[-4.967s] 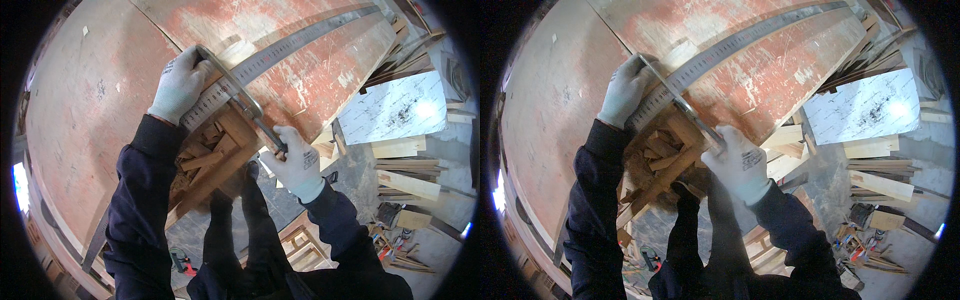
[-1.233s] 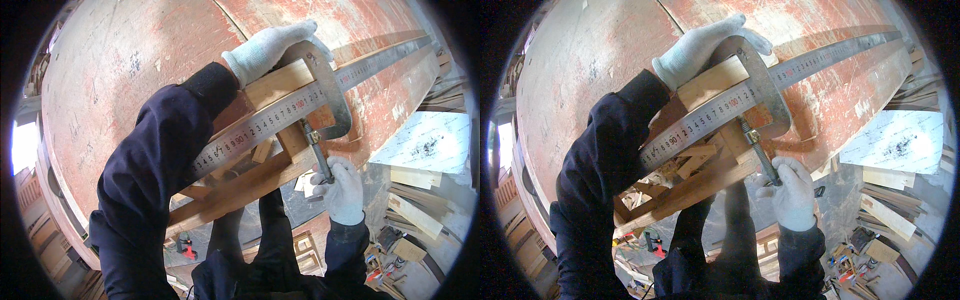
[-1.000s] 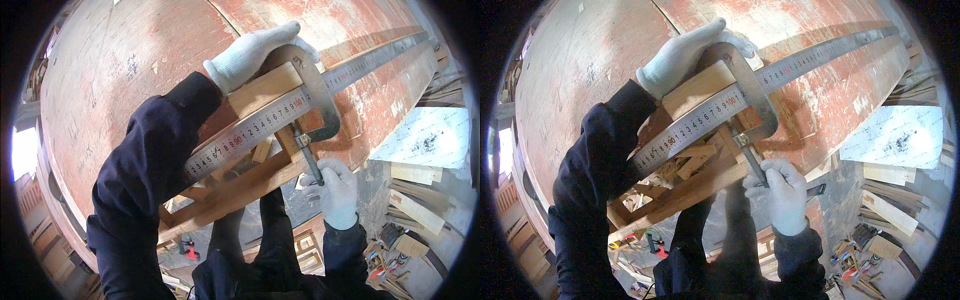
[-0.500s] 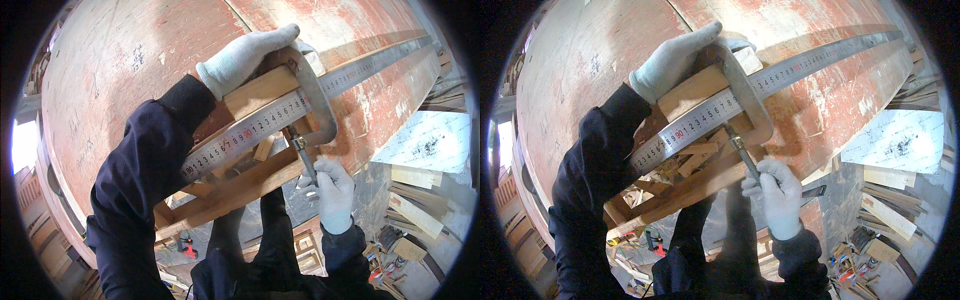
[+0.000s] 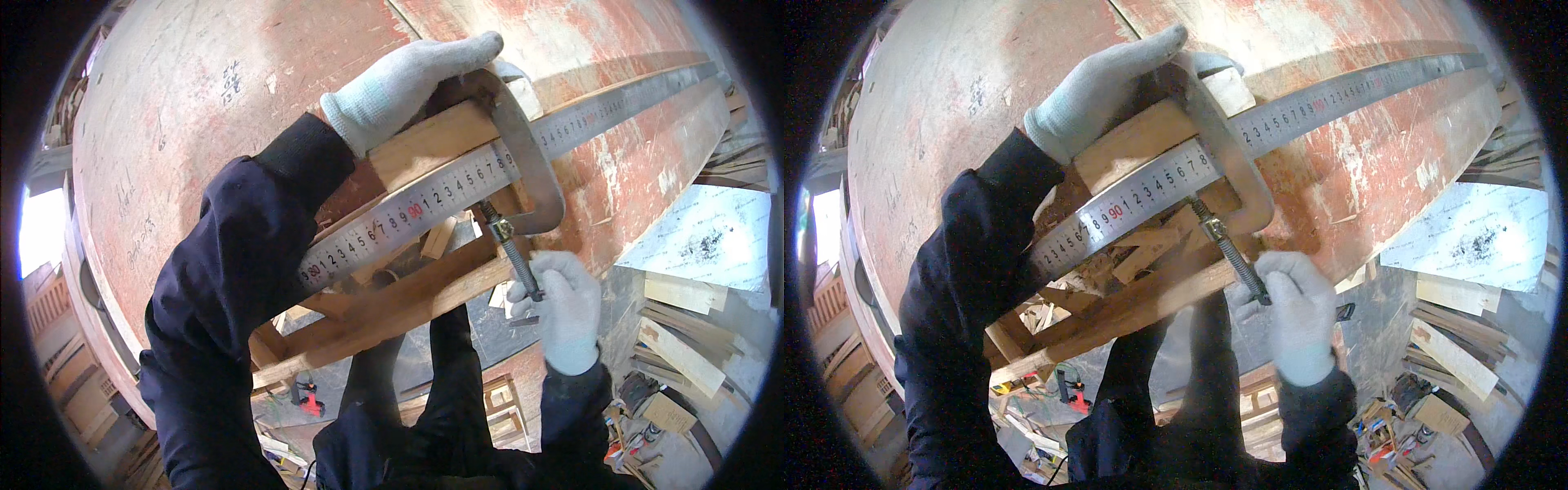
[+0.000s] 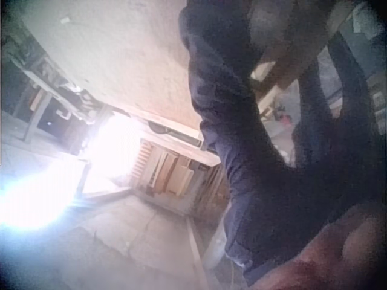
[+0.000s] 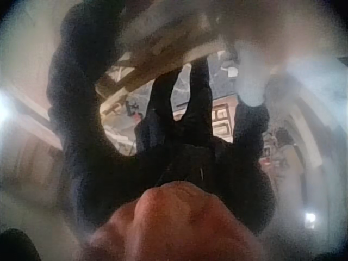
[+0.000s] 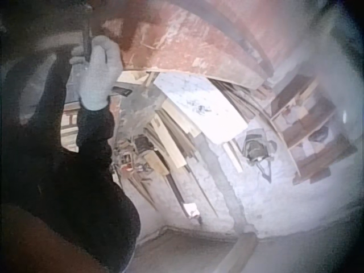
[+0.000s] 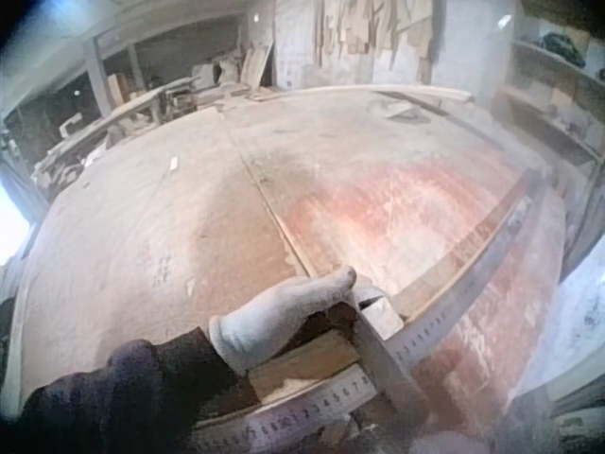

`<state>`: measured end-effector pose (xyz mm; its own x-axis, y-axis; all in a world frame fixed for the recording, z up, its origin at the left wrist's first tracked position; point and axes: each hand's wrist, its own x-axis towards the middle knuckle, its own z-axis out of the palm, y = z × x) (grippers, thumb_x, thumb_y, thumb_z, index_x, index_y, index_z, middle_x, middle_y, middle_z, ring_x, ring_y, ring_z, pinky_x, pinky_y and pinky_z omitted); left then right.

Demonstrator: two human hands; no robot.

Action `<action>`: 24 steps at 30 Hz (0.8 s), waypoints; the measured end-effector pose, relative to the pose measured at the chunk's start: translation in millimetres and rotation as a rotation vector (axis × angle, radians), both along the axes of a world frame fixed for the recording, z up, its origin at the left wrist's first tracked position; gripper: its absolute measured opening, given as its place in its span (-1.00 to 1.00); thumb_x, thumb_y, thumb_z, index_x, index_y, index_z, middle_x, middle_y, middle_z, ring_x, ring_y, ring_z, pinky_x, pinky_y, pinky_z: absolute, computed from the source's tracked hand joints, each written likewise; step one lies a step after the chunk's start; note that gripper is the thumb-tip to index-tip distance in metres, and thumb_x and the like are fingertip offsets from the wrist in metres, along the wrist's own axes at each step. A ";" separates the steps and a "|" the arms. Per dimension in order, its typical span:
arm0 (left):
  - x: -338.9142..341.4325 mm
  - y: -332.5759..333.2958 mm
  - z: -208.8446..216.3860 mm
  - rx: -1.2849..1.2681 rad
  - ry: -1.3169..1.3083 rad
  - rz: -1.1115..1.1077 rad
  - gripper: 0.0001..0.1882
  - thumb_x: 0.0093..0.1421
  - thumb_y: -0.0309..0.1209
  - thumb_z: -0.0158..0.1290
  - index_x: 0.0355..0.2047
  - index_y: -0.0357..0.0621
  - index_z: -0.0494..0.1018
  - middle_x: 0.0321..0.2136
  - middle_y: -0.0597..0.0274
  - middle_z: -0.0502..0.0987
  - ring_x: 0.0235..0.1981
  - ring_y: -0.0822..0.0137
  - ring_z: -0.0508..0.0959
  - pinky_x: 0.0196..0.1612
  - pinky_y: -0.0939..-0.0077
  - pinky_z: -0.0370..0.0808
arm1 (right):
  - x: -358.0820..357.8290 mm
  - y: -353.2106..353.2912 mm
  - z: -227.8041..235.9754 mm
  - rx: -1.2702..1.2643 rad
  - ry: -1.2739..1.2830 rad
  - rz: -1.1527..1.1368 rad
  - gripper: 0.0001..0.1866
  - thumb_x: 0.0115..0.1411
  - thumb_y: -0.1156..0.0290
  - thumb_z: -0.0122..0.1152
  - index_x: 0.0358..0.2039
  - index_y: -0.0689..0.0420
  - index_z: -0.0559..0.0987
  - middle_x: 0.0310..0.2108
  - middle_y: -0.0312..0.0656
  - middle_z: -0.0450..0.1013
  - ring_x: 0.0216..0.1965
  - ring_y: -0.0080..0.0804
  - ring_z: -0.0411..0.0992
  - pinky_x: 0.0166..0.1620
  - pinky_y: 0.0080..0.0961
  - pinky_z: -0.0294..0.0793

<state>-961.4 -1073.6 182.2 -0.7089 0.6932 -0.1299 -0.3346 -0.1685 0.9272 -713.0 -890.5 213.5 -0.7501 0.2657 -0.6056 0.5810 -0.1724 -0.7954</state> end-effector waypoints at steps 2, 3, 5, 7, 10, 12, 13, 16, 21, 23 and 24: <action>0.3 0.0 0.2 -0.036 -0.039 0.009 -0.46 0.36 0.10 0.06 -0.08 -0.16 0.64 -0.28 0.23 0.63 -0.30 0.41 0.60 -0.10 0.56 0.55 | -2.8 -4.5 1.8 -0.026 -0.031 -0.017 -0.80 0.31 0.65 -0.13 -0.17 0.26 0.49 -0.40 -0.06 0.54 -0.45 -0.41 0.55 -0.42 -0.50 0.63; 0.0 0.5 0.6 -0.043 -0.054 0.004 -0.45 0.36 0.10 0.06 -0.06 -0.16 0.63 -0.27 0.24 0.63 -0.29 0.40 0.60 -0.08 0.56 0.55 | -6.0 -2.1 3.4 0.009 0.021 -0.017 -0.80 0.30 0.66 -0.12 -0.17 0.27 0.49 -0.40 -0.06 0.54 -0.45 -0.42 0.55 -0.41 -0.50 0.62; 2.5 -0.9 1.8 -0.006 -0.075 0.002 -0.44 0.36 0.10 0.05 -0.04 -0.17 0.63 -0.23 0.22 0.63 -0.24 0.39 0.60 -0.03 0.54 0.53 | -9.9 0.0 5.6 0.031 -0.019 -0.049 -0.80 0.29 0.68 -0.11 -0.16 0.27 0.49 -0.38 -0.06 0.54 -0.45 -0.44 0.55 -0.39 -0.51 0.61; 4.3 -5.1 5.5 0.021 -0.046 -0.005 -0.43 0.37 0.10 0.03 -0.01 -0.18 0.62 -0.18 0.20 0.63 -0.19 0.37 0.60 0.02 0.52 0.52 | -9.0 -3.3 6.6 -0.010 -0.021 0.017 -0.76 0.28 0.67 -0.09 -0.09 0.28 0.49 -0.38 -0.14 0.53 -0.46 -0.52 0.52 -0.38 -0.58 0.56; 6.9 -9.0 10.0 0.016 -0.017 -0.050 -0.44 0.41 0.09 -0.06 -0.10 -0.21 0.58 -0.02 0.09 0.56 -0.05 0.30 0.55 0.14 0.47 0.44 | -3.8 -12.8 7.8 -0.061 -0.121 0.071 -0.73 0.29 0.64 -0.04 -0.02 0.26 0.50 -0.39 -0.26 0.51 -0.44 -0.61 0.47 -0.38 -0.65 0.51; 8.7 -15.8 14.1 -0.037 -0.070 -0.094 -0.41 0.47 0.06 -0.19 -0.33 -0.24 0.52 0.22 -0.05 0.45 0.15 0.18 0.48 0.30 0.38 0.31 | -3.5 -15.0 9.9 0.014 -0.169 0.048 -0.71 0.28 0.65 -0.01 -0.01 0.25 0.51 -0.37 -0.28 0.50 -0.41 -0.62 0.47 -0.38 -0.67 0.50; 8.5 -18.4 15.6 -0.057 -0.050 -0.077 -0.41 0.47 0.06 -0.18 -0.33 -0.24 0.52 0.22 -0.05 0.44 0.15 0.18 0.47 0.31 0.38 0.31 | -6.4 -11.7 11.4 0.048 -0.256 -0.004 -0.70 0.27 0.65 0.00 0.00 0.25 0.51 -0.36 -0.29 0.50 -0.40 -0.63 0.47 -0.38 -0.67 0.49; 8.2 -17.2 12.4 0.007 0.029 -0.077 -0.43 0.44 0.09 -0.13 -0.19 -0.23 0.55 0.12 0.00 0.49 0.06 0.22 0.50 0.25 0.40 0.36 | -11.6 -11.5 10.2 0.027 -0.108 0.137 -0.72 0.35 0.56 0.03 0.03 0.29 0.55 -0.43 -0.28 0.50 -0.48 -0.65 0.42 -0.41 -0.69 0.41; 10.4 -15.6 5.6 -0.003 0.035 -0.010 -0.37 0.38 0.16 -0.04 0.02 -0.18 0.60 -0.17 0.16 0.61 -0.18 0.37 0.58 0.03 0.53 0.50 | -2.5 -20.0 0.9 -0.046 -0.084 0.157 -0.67 0.32 0.54 0.10 0.08 0.33 0.55 -0.40 -0.25 0.52 -0.49 -0.69 0.38 -0.42 -0.70 0.41; 13.3 -18.2 4.0 -0.009 -0.005 0.012 -0.42 0.38 0.13 -0.01 -0.04 -0.14 0.63 -0.24 0.21 0.60 -0.23 0.41 0.57 -0.03 0.58 0.50 | 1.9 -19.1 -1.7 -0.020 -0.177 0.073 -0.66 0.32 0.56 0.09 0.08 0.33 0.55 -0.42 -0.29 0.49 -0.48 -0.71 0.36 -0.43 -0.73 0.37; 12.8 -19.5 3.9 -0.021 0.020 0.005 -0.44 0.38 0.12 0.00 -0.05 -0.13 0.64 -0.24 0.21 0.60 -0.23 0.42 0.57 -0.03 0.58 0.50 | 2.2 -17.5 -2.0 0.017 -0.170 0.059 -0.66 0.32 0.57 0.09 0.09 0.34 0.55 -0.42 -0.30 0.49 -0.48 -0.72 0.35 -0.43 -0.74 0.37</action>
<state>-948.5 -1093.1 186.2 -0.7147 0.6872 -0.1300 -0.3155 -0.1508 0.9369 -710.8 -908.0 211.5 -0.6519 0.2355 -0.7208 0.7162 -0.1211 -0.6873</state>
